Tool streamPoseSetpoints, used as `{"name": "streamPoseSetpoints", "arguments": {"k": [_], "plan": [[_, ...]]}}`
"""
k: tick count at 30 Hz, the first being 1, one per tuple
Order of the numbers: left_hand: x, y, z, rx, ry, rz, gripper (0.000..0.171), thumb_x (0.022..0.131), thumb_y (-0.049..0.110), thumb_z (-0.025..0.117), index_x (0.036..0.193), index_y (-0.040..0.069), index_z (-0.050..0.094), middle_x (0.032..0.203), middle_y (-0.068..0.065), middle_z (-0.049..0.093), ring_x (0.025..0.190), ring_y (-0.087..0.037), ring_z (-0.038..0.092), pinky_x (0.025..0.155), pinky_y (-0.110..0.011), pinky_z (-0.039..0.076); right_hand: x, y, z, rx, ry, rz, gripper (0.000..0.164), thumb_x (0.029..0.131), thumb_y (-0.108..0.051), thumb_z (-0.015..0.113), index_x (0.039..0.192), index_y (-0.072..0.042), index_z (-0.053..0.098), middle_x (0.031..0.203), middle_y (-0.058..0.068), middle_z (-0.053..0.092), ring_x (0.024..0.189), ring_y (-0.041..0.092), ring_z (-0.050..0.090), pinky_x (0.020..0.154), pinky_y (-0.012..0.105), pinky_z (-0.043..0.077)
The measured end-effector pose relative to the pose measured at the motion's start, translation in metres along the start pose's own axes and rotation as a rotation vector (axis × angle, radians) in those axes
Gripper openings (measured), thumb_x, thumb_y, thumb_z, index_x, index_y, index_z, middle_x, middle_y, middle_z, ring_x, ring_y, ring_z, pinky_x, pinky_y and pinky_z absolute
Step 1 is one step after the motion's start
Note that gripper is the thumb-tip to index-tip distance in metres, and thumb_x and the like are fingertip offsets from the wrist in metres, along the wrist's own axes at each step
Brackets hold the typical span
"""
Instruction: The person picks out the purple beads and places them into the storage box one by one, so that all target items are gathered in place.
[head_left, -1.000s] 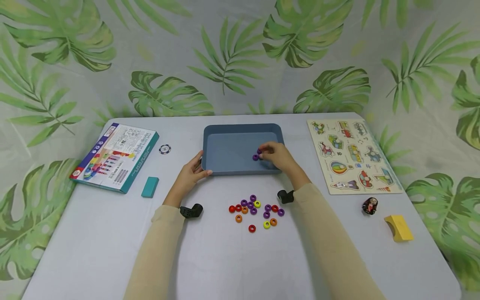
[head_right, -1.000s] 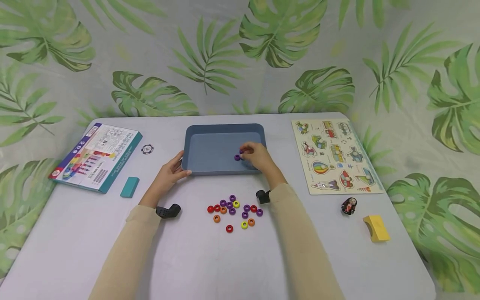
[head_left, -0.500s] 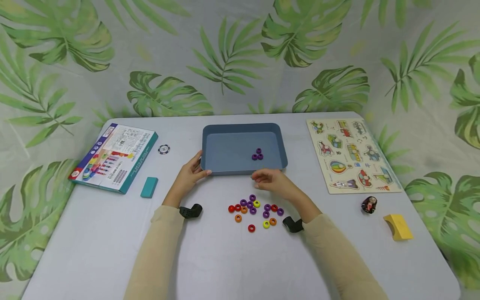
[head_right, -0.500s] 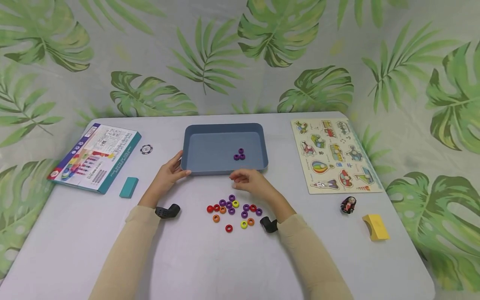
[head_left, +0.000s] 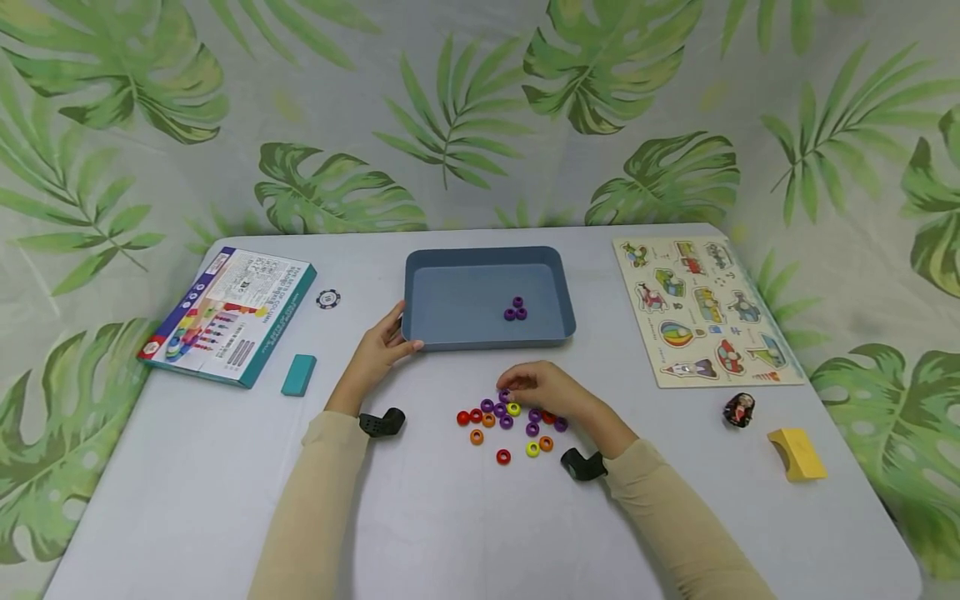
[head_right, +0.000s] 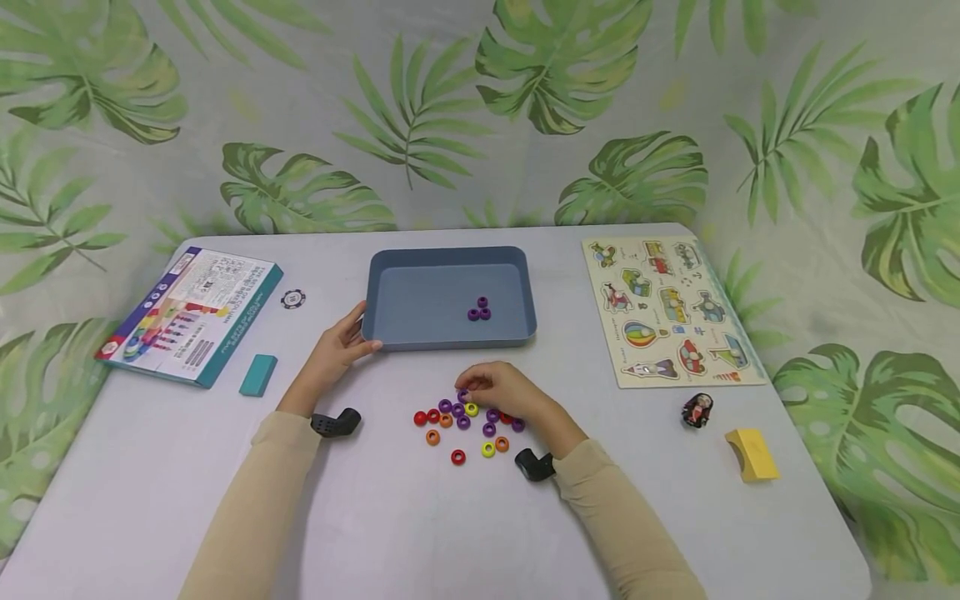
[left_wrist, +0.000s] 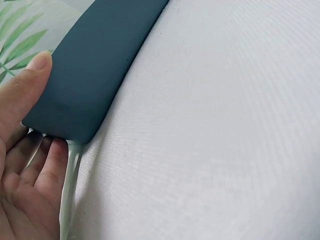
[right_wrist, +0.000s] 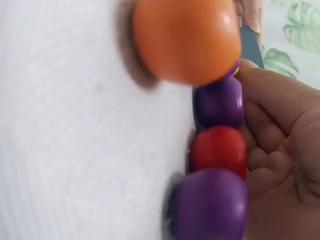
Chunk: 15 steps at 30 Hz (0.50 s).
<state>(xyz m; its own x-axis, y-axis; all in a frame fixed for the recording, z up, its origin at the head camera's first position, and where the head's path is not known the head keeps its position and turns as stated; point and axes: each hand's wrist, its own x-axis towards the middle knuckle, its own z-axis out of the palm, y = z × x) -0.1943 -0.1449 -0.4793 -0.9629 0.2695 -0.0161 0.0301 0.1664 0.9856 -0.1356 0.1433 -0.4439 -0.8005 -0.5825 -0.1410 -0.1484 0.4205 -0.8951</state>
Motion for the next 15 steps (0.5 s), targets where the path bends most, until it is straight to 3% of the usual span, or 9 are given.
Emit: {"name": "streamPoseSetpoints", "arguments": {"k": [8,11,15], "plan": [[-0.003,0.007,0.001,-0.015,-0.004,-0.017,0.079,0.07,0.02,0.065,0.133,0.022,0.018,0.135,-0.008,0.017,0.119,-0.02,0.024,0.087,-0.024,0.035,0.0,-0.005,0.002,-0.067,0.025,-0.018,0.018,0.077,-0.001,0.055,0.095,0.001,0.059,0.089,0.011,0.058,0.08,0.02,0.052,0.069,0.026,0.045],[-0.005,0.013,0.002,-0.033,-0.008,-0.03,0.078,0.071,0.016,0.064,0.133,0.017,0.016,0.135,-0.01,0.016,0.119,-0.022,0.022,0.087,-0.024,0.035,0.001,-0.01,-0.001,-0.048,0.073,0.014,0.019,0.078,-0.004,0.056,0.097,0.001,0.058,0.09,0.009,0.057,0.081,0.019,0.053,0.071,0.024,0.046],[-0.005,0.016,0.002,-0.04,-0.018,-0.024,0.078,0.072,0.013,0.063,0.134,0.013,0.014,0.135,-0.013,0.014,0.119,-0.025,0.021,0.087,-0.023,0.035,0.007,-0.019,-0.013,0.031,0.16,-0.034,0.022,0.078,-0.004,0.055,0.099,0.003,0.056,0.094,0.013,0.056,0.084,0.021,0.053,0.072,0.025,0.046]]}}
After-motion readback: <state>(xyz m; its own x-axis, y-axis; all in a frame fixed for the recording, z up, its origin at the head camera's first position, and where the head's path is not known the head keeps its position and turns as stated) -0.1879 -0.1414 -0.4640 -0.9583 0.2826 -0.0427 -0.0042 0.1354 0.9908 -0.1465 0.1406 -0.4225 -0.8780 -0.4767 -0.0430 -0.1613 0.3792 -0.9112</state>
